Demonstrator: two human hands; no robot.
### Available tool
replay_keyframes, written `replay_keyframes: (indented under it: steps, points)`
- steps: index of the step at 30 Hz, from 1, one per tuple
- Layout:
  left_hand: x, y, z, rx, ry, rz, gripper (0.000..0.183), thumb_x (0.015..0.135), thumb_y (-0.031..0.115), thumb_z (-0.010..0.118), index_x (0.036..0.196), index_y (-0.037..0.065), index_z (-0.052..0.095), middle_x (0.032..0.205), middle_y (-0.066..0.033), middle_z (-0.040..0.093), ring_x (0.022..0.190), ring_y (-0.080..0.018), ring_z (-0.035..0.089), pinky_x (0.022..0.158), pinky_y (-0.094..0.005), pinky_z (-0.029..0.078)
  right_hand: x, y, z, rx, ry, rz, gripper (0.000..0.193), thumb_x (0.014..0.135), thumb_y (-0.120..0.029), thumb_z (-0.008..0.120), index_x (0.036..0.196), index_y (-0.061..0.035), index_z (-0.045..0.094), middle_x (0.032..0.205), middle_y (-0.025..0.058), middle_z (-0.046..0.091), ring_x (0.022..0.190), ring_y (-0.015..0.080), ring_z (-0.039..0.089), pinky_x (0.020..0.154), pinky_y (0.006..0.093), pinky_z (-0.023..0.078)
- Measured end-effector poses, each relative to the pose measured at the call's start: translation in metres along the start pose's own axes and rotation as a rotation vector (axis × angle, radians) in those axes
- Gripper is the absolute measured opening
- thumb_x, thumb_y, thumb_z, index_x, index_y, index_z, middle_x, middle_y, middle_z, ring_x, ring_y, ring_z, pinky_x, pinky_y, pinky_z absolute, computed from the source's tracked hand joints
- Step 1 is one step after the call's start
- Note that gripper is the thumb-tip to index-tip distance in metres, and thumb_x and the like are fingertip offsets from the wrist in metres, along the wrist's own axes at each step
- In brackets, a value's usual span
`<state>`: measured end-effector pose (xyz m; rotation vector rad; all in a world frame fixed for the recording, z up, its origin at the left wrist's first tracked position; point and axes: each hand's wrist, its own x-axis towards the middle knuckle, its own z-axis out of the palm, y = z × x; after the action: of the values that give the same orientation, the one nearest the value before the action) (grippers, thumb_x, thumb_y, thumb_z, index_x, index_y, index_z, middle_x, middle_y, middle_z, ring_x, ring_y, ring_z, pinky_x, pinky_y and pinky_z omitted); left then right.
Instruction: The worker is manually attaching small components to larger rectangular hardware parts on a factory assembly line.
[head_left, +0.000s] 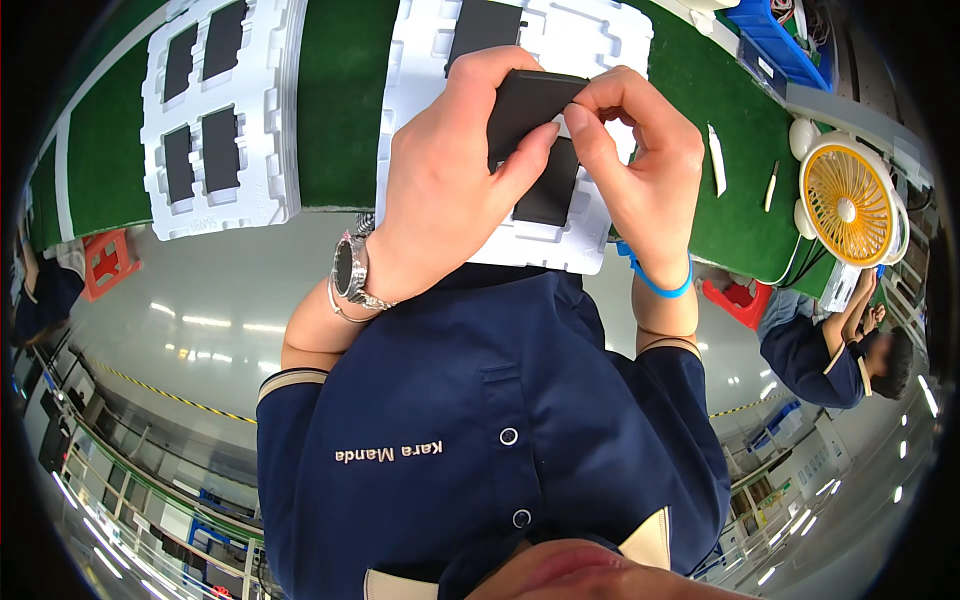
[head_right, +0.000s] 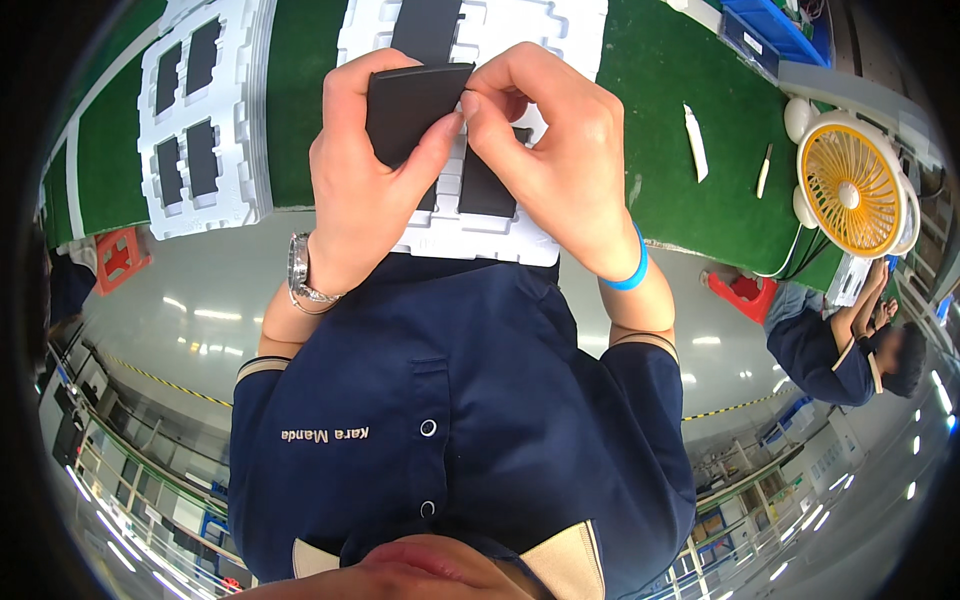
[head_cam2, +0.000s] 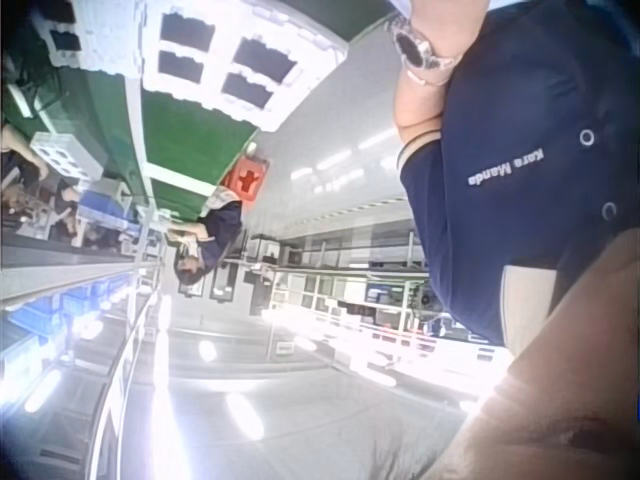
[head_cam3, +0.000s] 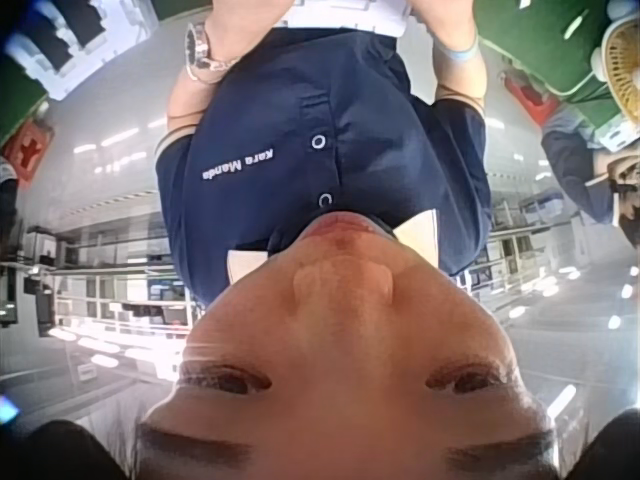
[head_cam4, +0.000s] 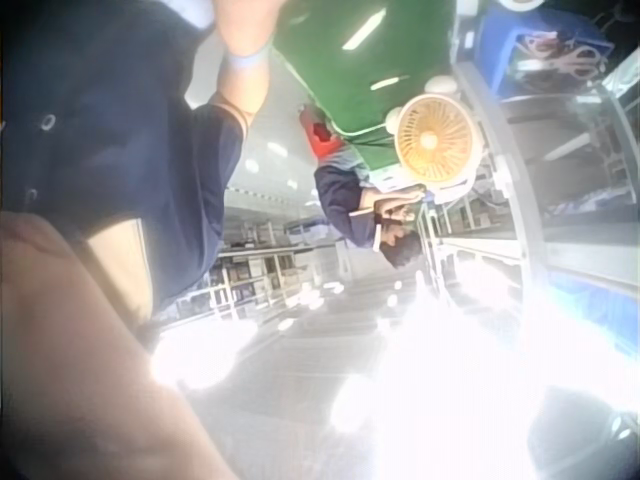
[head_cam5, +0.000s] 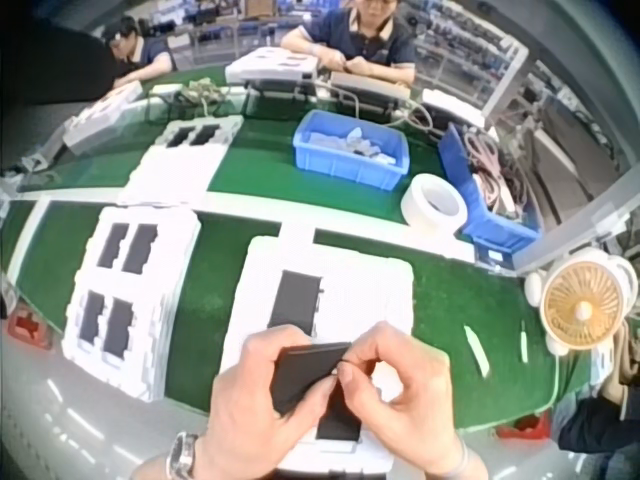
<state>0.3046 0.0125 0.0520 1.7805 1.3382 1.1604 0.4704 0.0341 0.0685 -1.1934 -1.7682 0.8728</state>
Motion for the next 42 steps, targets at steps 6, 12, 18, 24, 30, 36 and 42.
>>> replay_keyframes:
  steps: [6,12,18,24,30,36,42]
  points:
    - [-0.003,-0.001,0.007,0.047,0.067,0.105,0.044,0.077,0.005,0.073,0.114,0.007,0.049,0.090,-0.0075,0.064,0.071,-0.0253,0.065,0.060,-0.0342,0.051,-0.001,0.000,0.001,-0.082,0.020,-0.044,0.005,0.074,0.001,0.063,0.076,-0.0014,0.059,0.065,0.0035,0.058,0.059,0.0133,0.056,0.057,0.0259,0.047]
    - [-0.005,0.000,0.008,0.101,0.113,0.132,0.044,0.077,0.006,0.074,0.113,0.007,0.049,0.089,-0.0075,0.064,0.069,-0.0253,0.065,0.058,-0.0342,0.051,-0.004,0.000,0.003,-0.085,0.029,-0.039,0.006,0.076,0.000,0.065,0.079,-0.0010,0.060,0.067,0.0038,0.059,0.062,0.0139,0.057,0.060,0.0261,0.048]
    - [-0.003,0.000,0.005,0.062,0.125,0.091,0.045,0.078,0.009,0.074,0.114,0.006,0.049,0.086,-0.0088,0.065,0.067,-0.0266,0.066,0.057,-0.0344,0.052,-0.007,0.004,0.006,0.146,0.068,0.045,0.009,0.084,-0.005,0.068,0.086,0.0010,0.063,0.077,0.0044,0.064,0.069,0.0128,0.058,0.069,0.0259,0.049]
    - [-0.006,0.008,-0.001,0.048,0.013,-0.065,0.048,0.079,0.009,0.075,0.117,0.003,0.046,0.094,-0.0086,0.065,0.078,-0.0159,0.066,0.068,-0.0283,0.054,-0.009,-0.005,0.003,0.306,0.012,0.263,0.009,0.086,-0.006,0.068,0.088,0.0022,0.063,0.080,0.0019,0.064,0.073,0.0089,0.058,0.071,0.0244,0.049]
    - [-0.003,0.008,-0.009,-0.124,-0.082,-0.108,0.048,0.080,0.007,0.071,0.120,0.001,0.044,0.092,-0.0074,0.062,0.072,-0.0142,0.063,0.067,-0.0269,0.052,-0.005,0.002,-0.008,0.573,-0.163,0.394,0.012,0.088,-0.008,0.067,0.090,0.0032,0.065,0.079,0.0032,0.064,0.071,0.0087,0.057,0.068,0.0235,0.048]
    - [-0.003,0.012,-0.012,-0.515,-0.153,-0.363,0.042,0.083,0.003,0.065,0.119,-0.001,0.044,0.091,-0.0088,0.061,0.073,-0.0141,0.062,0.066,-0.0266,0.052,-0.004,0.012,-0.006,0.860,-0.263,0.484,0.013,0.091,-0.010,0.064,0.091,0.0029,0.064,0.077,0.0045,0.062,0.068,0.0108,0.056,0.066,0.0249,0.047]
    - [-0.003,0.005,-0.008,-0.800,-0.136,-0.434,0.031,0.091,0.004,0.057,0.119,-0.002,0.045,0.091,-0.0105,0.062,0.074,-0.0145,0.062,0.063,-0.0272,0.052,-0.004,0.008,-0.001,0.868,-0.208,0.458,0.014,0.093,-0.011,0.061,0.096,0.0028,0.062,0.077,0.0046,0.062,0.071,0.0104,0.056,0.068,0.0254,0.047]
